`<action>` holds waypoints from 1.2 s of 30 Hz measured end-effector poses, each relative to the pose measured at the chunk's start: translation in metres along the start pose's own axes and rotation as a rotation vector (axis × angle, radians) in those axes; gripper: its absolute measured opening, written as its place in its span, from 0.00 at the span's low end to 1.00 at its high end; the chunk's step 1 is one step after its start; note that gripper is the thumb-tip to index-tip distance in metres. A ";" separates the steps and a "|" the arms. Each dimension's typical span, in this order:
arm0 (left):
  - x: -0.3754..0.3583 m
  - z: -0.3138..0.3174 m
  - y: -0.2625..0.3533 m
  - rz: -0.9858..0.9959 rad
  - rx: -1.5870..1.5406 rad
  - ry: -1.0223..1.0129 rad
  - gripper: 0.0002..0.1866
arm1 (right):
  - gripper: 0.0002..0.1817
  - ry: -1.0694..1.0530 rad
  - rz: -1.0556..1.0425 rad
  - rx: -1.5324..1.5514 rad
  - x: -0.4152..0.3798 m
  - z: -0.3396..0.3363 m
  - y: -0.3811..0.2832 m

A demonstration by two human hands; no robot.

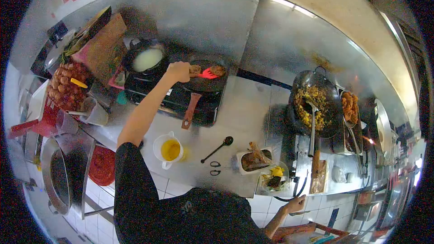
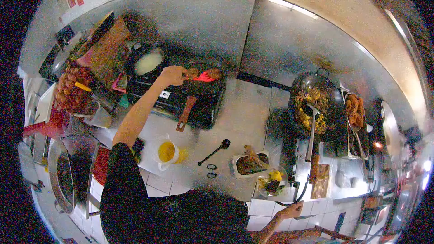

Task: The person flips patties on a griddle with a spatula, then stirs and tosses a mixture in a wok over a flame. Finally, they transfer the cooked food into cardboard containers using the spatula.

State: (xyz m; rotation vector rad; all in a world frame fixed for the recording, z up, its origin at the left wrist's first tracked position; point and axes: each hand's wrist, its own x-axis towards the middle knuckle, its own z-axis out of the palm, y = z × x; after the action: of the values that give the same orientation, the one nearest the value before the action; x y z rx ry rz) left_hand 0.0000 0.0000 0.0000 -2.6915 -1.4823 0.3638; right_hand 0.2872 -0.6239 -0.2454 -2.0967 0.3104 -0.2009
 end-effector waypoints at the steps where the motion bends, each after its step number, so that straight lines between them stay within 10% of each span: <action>1: 0.018 0.024 -0.005 -0.006 -0.028 0.045 0.18 | 0.26 -0.010 0.033 -0.069 -0.005 -0.009 -0.011; 5: 0.029 0.076 0.049 -0.028 -0.405 0.131 0.17 | 0.28 0.254 -0.177 0.055 0.077 -0.034 -0.015; 16: -0.047 0.050 0.040 -0.009 -0.144 0.756 0.17 | 0.19 0.193 0.060 0.425 0.115 -0.012 0.032; 36: -0.011 0.024 0.088 0.095 -0.170 -0.057 0.19 | 0.17 0.062 0.334 0.439 0.068 -0.035 0.003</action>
State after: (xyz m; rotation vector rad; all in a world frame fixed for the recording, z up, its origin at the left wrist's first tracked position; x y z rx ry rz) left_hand 0.0618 -0.0584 -0.0350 -2.9152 -1.4662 0.3355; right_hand 0.3419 -0.6746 -0.2289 -1.5813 0.5906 -0.1209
